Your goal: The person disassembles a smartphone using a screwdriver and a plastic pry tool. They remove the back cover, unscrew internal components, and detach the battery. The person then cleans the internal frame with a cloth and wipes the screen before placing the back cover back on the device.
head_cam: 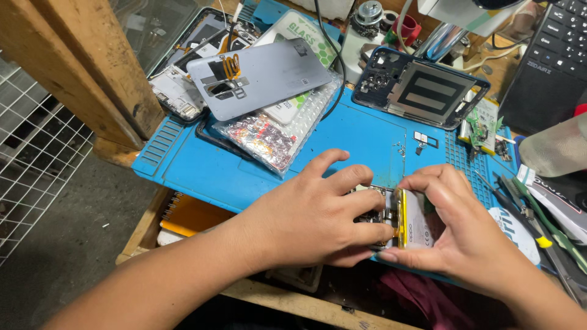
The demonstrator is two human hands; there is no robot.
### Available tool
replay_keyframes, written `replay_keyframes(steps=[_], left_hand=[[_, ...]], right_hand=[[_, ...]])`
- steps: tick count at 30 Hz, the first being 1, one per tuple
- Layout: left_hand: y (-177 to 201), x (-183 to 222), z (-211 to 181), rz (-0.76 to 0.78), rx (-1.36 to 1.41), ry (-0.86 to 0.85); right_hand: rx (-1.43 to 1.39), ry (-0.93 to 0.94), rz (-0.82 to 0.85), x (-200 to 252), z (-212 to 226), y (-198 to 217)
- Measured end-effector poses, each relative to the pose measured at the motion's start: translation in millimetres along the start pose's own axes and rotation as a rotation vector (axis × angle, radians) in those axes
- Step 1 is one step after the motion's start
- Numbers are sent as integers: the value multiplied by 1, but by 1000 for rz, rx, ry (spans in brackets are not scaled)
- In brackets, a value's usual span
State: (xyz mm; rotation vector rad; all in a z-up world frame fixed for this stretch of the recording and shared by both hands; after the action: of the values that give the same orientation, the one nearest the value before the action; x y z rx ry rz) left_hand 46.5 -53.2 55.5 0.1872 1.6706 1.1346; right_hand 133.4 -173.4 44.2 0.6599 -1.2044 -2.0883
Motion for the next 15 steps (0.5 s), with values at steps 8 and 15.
replay_keyframes(steps=[8, 15], left_hand=[[-3, -2, 1, 15, -20, 8], [-2, -1, 1, 1, -13, 15]], right_hand=[[-32, -117, 9, 6, -12, -1], [-51, -97, 20, 9, -12, -1]])
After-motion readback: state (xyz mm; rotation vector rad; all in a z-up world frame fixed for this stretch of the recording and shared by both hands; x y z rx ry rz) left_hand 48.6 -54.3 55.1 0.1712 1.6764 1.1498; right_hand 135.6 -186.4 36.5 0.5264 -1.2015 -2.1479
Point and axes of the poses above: each hand's wrist, its own x-axis away from the middle knuckle, its own y-axis out of the back of the hand, z = x × y, the point moved 10 cm from there along -x, towards the middle knuckle, and after that the axes turned 7 degrees about -y, right-handed, at the moved point
